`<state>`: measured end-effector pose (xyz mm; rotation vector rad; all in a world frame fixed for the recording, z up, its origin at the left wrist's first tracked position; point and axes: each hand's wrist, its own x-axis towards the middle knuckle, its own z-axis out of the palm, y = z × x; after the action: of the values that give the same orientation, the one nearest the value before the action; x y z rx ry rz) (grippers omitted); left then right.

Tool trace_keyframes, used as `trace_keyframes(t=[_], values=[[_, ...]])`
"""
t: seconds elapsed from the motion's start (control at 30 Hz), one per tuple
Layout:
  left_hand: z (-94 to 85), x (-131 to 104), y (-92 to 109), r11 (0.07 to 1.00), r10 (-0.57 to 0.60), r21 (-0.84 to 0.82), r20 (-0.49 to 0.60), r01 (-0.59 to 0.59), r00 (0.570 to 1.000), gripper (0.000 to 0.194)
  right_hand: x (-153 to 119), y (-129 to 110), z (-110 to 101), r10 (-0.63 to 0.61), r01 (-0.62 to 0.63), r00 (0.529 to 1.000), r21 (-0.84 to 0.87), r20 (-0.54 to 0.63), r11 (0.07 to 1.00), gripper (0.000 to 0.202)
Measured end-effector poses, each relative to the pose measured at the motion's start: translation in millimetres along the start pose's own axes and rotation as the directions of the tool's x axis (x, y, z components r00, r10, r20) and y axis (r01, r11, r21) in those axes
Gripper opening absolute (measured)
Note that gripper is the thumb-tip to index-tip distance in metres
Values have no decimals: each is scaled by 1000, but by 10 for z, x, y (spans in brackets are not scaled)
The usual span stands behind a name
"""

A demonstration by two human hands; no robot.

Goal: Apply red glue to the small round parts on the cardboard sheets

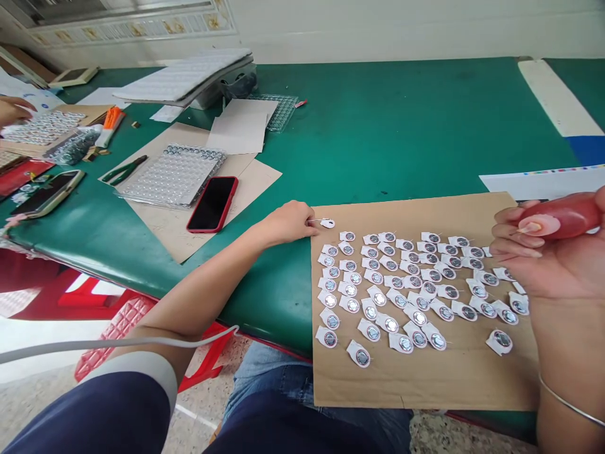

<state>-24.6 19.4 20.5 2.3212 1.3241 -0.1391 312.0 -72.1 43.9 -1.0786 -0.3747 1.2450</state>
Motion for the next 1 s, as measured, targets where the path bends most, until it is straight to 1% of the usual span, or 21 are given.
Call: trace_keyframes(t=[0.13,0.27,0.4,0.5,0.63,0.77,0.9,1.0], values=[[-72,-8,-56,999,24,-33,6,-24,1000,18,3,-5,-2,5,-5,1000,7,-8,1000,44],[-132,-35,-71,999,-10,-40,-23,9,1000,19,38,6,-69,-2,2,1000,5,22,1000,42],[-105,-37,-27,999,-52,16,15,51,999,24,81,22,-147,-24,24,998,8,54,1000,41],[-86,-30,-7,998,-56,33,22,55,998,22,93,28,-158,-24,23,998,8,60,1000,41],[-90,-26,-40,999,-43,35,37,42,998,19,106,29,-172,-23,22,998,16,54,1000,40],[-85,-30,-69,997,-47,55,44,44,998,18,134,31,-219,-6,3,997,32,73,999,41],[-78,-40,-41,994,-59,98,35,55,998,18,112,26,-181,-41,39,997,30,59,999,39],[-85,-44,8,989,-59,141,37,53,998,17,59,17,-98,-25,25,1000,28,16,999,41]])
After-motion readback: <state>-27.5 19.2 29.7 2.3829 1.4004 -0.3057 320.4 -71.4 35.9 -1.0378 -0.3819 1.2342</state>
